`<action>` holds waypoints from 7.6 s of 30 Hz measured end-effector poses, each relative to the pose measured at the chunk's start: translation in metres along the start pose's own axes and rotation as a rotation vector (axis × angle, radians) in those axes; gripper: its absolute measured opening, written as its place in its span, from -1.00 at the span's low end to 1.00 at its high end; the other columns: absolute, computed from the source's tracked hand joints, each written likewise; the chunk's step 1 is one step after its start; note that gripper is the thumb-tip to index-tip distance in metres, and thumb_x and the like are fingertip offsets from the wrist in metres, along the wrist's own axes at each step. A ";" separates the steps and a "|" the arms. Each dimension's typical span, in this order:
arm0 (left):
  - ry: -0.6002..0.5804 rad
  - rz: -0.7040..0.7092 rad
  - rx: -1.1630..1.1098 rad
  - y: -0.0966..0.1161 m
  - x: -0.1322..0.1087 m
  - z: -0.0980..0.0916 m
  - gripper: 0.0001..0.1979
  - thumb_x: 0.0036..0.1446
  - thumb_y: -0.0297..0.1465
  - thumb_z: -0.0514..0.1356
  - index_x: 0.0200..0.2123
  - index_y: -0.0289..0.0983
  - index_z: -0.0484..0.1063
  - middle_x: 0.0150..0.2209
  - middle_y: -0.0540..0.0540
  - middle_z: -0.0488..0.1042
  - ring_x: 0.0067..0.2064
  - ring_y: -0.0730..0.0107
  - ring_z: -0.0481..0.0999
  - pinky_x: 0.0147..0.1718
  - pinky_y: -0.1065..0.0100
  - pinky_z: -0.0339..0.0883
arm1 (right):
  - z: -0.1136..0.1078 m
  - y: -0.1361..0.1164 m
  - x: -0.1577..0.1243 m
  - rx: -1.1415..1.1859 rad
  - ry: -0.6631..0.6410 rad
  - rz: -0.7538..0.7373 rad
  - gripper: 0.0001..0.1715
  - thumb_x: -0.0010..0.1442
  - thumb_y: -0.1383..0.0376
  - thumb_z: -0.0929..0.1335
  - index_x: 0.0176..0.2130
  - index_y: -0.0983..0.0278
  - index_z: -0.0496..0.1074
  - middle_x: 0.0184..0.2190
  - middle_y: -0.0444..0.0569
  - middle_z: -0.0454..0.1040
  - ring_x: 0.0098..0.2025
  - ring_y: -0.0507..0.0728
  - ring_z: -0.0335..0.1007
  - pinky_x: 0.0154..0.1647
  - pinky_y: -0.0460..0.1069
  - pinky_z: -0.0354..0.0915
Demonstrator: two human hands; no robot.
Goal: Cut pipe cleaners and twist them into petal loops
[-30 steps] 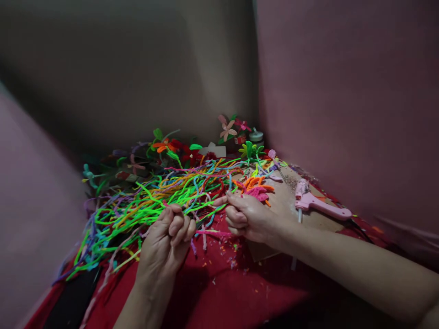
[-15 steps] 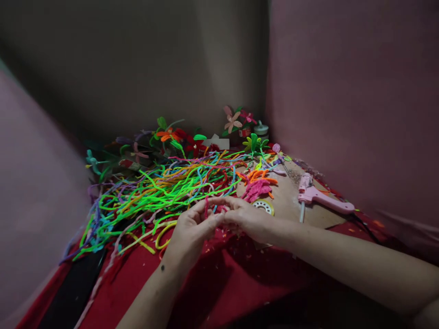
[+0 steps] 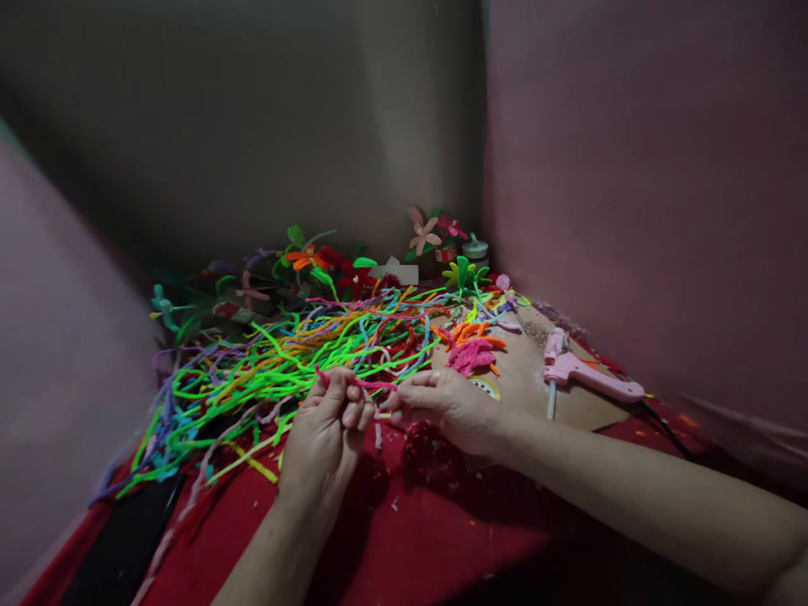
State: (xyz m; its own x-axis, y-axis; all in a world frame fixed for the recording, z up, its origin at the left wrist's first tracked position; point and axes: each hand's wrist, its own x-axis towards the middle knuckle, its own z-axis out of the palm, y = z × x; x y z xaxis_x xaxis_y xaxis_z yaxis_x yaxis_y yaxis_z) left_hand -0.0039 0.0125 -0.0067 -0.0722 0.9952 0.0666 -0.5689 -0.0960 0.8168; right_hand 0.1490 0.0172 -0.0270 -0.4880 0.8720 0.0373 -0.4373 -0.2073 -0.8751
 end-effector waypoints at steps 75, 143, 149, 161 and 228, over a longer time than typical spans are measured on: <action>-0.047 -0.269 0.456 -0.006 -0.015 0.010 -0.83 -0.09 -0.36 0.34 -0.52 -0.35 0.44 -0.58 -0.02 0.44 -0.58 0.50 0.42 -0.58 0.47 0.29 | -0.008 0.008 -0.004 0.385 -0.123 0.433 -0.74 0.24 0.40 0.23 -0.39 0.48 0.42 -0.62 -0.05 0.43 -0.65 -0.03 0.31 -0.59 -0.08 0.40; 0.015 -0.152 0.338 -0.011 -0.011 0.017 -0.92 -0.07 -0.48 0.24 -0.46 -0.29 0.36 -0.57 0.06 0.39 -0.55 0.56 0.31 -0.55 0.50 0.17 | -0.003 0.012 -0.010 -0.032 0.073 0.231 -0.72 -0.11 0.26 0.48 -0.53 0.36 0.34 -0.67 -0.12 0.43 -0.72 -0.04 0.29 -0.70 -0.11 0.36; -0.010 -0.067 0.305 -0.005 -0.015 0.020 -0.83 -0.15 -0.55 0.31 -0.38 -0.33 0.47 -0.42 0.03 0.45 -0.42 0.61 0.38 -0.38 0.56 0.25 | 0.000 0.010 -0.012 -0.033 0.073 0.264 -0.81 -0.06 0.35 0.43 -0.53 0.36 0.33 -0.67 -0.13 0.42 -0.73 -0.04 0.28 -0.71 -0.12 0.34; -0.016 -0.030 0.619 -0.007 -0.012 0.010 -0.82 0.02 -0.29 0.26 -0.38 -0.31 0.50 -0.51 0.00 0.43 -0.50 0.53 0.35 -0.54 0.50 0.20 | 0.000 0.011 -0.012 -0.059 0.088 0.303 -0.82 0.02 0.37 0.40 -0.54 0.37 0.34 -0.68 -0.13 0.43 -0.74 -0.06 0.28 -0.72 -0.16 0.32; 0.060 -0.158 0.281 -0.007 -0.009 0.010 -0.87 -0.14 -0.50 0.33 -0.52 -0.35 0.40 -0.61 0.04 0.38 -0.62 0.63 0.28 -0.71 0.58 0.09 | -0.012 0.009 -0.008 0.300 -0.111 0.363 -0.64 0.25 0.29 0.21 -0.37 0.48 0.47 -0.54 0.05 0.49 -0.57 0.02 0.40 -0.52 -0.04 0.41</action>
State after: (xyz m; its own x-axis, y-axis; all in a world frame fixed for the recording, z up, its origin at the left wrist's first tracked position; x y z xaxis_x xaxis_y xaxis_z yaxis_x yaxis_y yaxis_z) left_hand 0.0082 0.0044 -0.0072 -0.0541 0.9934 -0.1008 -0.3289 0.0775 0.9412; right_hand 0.1587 0.0135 -0.0412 -0.7201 0.6704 -0.1789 -0.4146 -0.6225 -0.6638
